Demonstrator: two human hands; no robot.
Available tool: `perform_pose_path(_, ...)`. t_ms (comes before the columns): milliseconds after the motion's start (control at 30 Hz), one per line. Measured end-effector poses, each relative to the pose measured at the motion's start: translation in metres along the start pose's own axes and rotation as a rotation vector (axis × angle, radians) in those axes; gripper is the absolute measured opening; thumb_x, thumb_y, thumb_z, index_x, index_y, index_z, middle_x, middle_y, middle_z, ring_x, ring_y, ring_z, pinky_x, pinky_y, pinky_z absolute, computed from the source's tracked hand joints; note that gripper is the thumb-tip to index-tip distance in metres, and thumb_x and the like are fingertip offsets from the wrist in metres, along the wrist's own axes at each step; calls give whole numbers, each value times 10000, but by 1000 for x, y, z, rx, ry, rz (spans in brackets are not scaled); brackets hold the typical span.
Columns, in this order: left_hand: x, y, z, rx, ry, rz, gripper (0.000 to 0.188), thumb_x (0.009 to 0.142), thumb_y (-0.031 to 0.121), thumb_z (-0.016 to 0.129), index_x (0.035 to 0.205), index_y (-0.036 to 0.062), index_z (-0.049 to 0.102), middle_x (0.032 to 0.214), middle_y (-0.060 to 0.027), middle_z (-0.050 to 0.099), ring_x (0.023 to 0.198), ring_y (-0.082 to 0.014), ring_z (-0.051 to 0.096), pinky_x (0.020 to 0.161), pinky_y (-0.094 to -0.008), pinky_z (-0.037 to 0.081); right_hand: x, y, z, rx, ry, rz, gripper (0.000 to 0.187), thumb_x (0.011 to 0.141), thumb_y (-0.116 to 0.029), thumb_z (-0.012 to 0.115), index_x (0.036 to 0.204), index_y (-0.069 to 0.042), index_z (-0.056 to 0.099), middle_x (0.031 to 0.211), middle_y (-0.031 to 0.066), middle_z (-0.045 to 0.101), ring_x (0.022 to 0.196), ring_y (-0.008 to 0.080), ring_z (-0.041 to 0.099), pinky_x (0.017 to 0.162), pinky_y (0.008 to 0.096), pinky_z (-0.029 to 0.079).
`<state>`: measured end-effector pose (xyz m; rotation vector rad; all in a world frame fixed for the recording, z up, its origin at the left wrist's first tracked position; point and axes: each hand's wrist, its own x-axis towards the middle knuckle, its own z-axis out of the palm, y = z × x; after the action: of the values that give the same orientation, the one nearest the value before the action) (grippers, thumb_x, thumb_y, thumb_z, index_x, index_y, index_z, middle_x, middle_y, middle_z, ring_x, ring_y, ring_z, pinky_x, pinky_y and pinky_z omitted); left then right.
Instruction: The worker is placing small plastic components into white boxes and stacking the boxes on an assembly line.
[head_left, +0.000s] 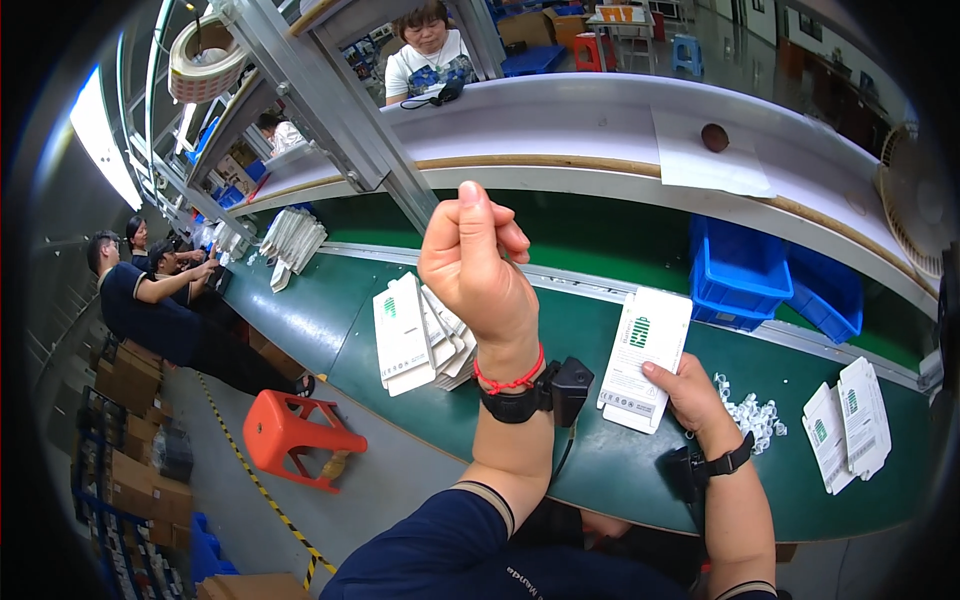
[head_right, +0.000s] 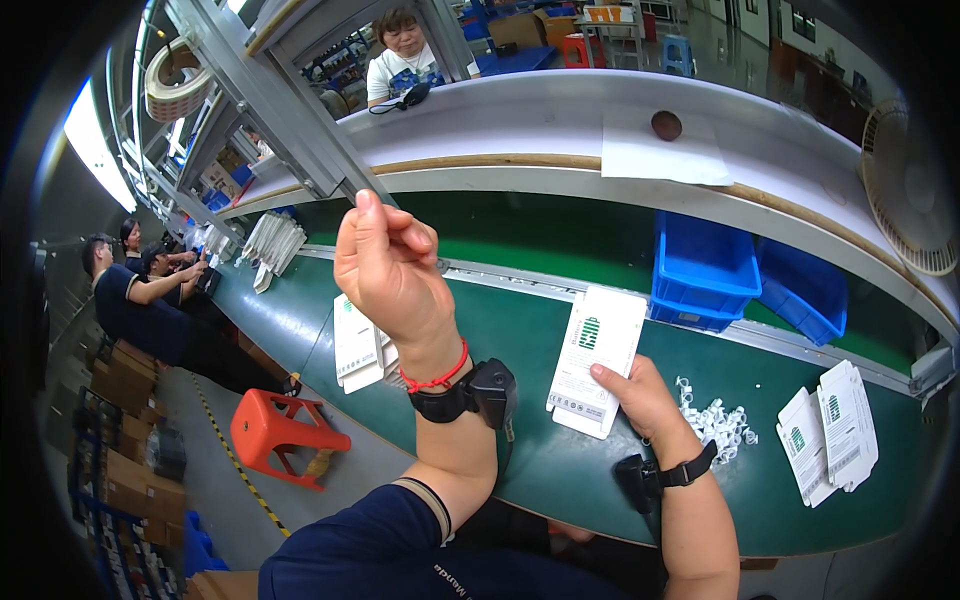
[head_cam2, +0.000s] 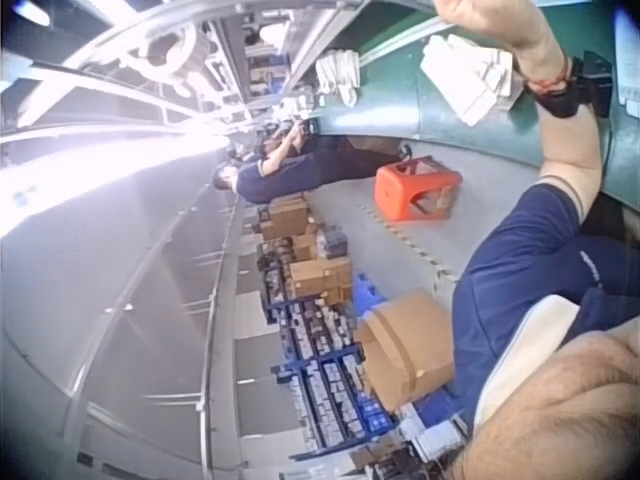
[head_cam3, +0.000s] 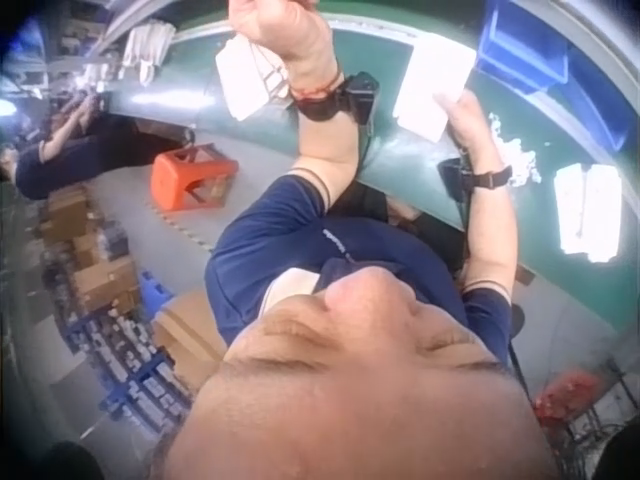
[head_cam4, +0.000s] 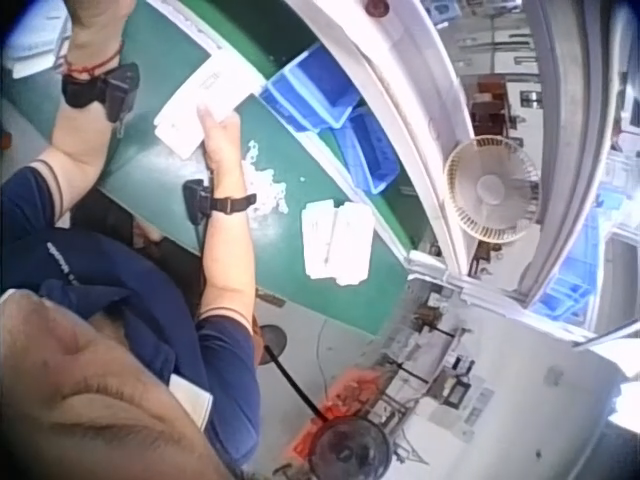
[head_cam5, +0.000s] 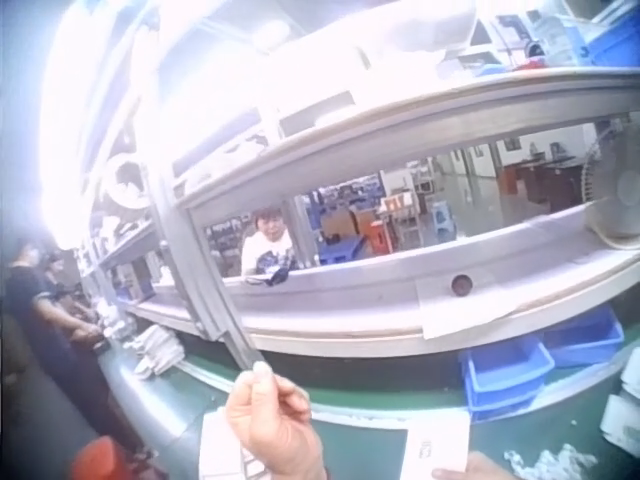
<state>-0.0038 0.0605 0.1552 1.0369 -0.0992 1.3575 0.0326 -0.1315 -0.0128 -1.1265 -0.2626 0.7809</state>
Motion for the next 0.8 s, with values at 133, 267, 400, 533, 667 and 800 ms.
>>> perform_pose_path(133,-5,-2,2,68,-36,-51,301,871,204,529,613,49,513,488,-17,454,406,-83,422,375,-192,286,0,2,-5,-25,-3,-5,316,818,-106,590,1076,68,536,1016,131,601,897,185,584,803,297,461)
perform_pose_path(267,-6,-3,6,74,-68,-107,307,865,198,539,606,36,513,486,2,459,409,-54,409,381,-180,288,0,1,-6,-49,35,-9,319,816,-82,586,1090,65,518,1033,136,593,909,203,589,818,317,468)
perform_pose_path(400,-3,-6,5,87,-165,-157,290,863,194,540,616,45,514,476,-16,451,391,-72,400,367,-182,281,4,0,-3,-12,-18,11,320,824,-77,572,1107,58,508,1048,133,586,918,201,584,828,314,464)
perform_pose_path(533,-8,-14,10,98,-236,-230,290,859,196,545,615,43,519,475,-17,457,390,-67,403,363,-177,278,3,-4,-5,52,-34,24,330,817,-73,582,1114,51,508,1054,138,585,932,212,585,832,328,469)
perform_pose_path(667,-20,-26,14,194,-416,-408,280,846,205,572,617,50,533,486,-4,476,387,-53,405,374,-173,292,2,-6,-5,112,-72,8,328,809,-59,587,1110,46,511,1058,139,585,937,222,587,837,343,472)
perform_pose_path(800,-45,-66,-6,367,-567,-549,149,822,185,603,744,62,571,587,15,530,487,-37,464,435,-165,343,8,8,-9,126,-78,-11,297,813,-48,573,1090,53,532,1046,129,591,939,218,578,834,327,459)
